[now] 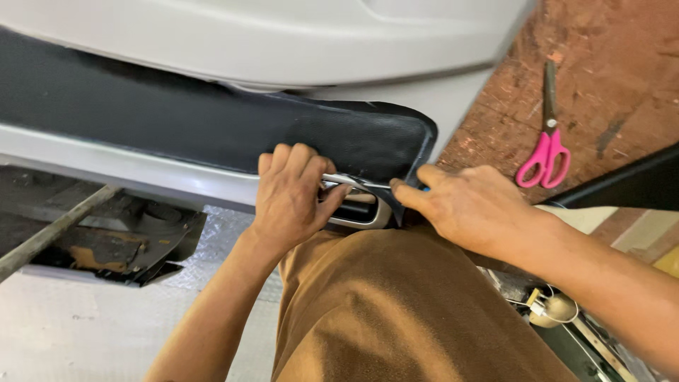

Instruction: The person reupholsters a car door panel by trimming and tucking black fabric around the interior handle and armrest using a screwdriver and pink shears, then turns the panel over to manipulate the internal latch and wiring components by hand.

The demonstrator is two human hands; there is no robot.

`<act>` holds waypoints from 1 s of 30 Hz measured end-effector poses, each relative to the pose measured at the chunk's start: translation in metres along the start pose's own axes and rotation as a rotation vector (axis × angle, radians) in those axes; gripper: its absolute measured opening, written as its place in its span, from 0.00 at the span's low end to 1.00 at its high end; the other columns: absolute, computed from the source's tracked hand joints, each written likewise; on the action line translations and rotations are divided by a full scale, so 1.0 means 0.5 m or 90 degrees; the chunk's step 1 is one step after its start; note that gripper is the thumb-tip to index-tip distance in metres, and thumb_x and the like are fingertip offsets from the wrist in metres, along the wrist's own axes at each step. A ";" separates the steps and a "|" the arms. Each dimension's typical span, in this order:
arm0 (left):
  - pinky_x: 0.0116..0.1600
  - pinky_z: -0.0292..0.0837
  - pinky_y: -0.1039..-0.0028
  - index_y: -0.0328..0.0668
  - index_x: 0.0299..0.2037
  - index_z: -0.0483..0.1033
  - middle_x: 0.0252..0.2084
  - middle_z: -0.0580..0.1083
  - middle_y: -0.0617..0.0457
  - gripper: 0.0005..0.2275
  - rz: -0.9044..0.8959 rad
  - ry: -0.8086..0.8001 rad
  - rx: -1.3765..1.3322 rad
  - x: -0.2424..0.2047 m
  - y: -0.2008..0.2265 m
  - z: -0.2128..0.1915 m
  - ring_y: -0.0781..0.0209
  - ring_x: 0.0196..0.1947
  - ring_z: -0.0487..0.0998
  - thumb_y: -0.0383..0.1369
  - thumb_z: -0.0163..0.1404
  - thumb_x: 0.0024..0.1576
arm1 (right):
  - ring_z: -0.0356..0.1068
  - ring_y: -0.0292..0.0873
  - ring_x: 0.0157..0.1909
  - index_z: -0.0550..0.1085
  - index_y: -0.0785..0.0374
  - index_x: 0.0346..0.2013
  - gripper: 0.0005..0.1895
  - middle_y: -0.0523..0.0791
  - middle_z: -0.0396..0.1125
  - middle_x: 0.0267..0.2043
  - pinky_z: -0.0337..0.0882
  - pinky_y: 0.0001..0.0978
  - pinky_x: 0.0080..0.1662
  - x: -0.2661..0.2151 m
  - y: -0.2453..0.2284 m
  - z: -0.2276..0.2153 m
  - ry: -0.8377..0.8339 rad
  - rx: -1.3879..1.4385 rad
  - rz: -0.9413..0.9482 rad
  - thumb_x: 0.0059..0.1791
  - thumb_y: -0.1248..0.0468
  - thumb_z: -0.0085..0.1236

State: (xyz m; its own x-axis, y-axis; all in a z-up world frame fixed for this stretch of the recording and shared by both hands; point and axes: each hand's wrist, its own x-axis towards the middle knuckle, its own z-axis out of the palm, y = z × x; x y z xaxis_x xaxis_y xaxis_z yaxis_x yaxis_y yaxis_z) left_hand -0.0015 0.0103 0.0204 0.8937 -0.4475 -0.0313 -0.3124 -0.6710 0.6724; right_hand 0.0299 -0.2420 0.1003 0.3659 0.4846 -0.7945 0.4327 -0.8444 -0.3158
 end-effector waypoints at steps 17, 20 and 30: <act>0.44 0.56 0.63 0.44 0.38 0.77 0.37 0.66 0.54 0.15 -0.009 -0.011 0.016 -0.004 -0.005 0.003 0.54 0.39 0.65 0.44 0.64 0.53 | 0.77 0.53 0.32 0.65 0.48 0.67 0.31 0.51 0.68 0.44 0.77 0.45 0.30 0.027 -0.024 -0.011 0.025 0.018 -0.011 0.47 0.65 0.46; 0.44 0.56 0.63 0.44 0.38 0.77 0.37 0.66 0.54 0.15 -0.001 -0.005 0.016 -0.004 -0.008 0.002 0.54 0.39 0.65 0.44 0.64 0.53 | 0.77 0.54 0.32 0.65 0.48 0.67 0.31 0.52 0.68 0.47 0.77 0.46 0.30 0.024 -0.022 -0.009 0.017 0.021 0.008 0.48 0.64 0.46; 0.44 0.56 0.62 0.45 0.38 0.75 0.37 0.66 0.54 0.15 -0.004 0.012 0.011 -0.007 -0.006 0.008 0.54 0.40 0.66 0.45 0.64 0.53 | 0.77 0.59 0.32 0.72 0.50 0.60 0.23 0.55 0.72 0.45 0.76 0.53 0.31 0.022 -0.022 0.011 0.075 0.103 0.026 0.50 0.57 0.49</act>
State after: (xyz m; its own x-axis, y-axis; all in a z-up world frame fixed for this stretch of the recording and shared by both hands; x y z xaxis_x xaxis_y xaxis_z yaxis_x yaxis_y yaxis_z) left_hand -0.0048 0.0116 0.0154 0.9014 -0.4325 -0.0215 -0.3124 -0.6839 0.6593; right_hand 0.0244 -0.2286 0.0922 0.4782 0.4642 -0.7455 0.2810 -0.8851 -0.3709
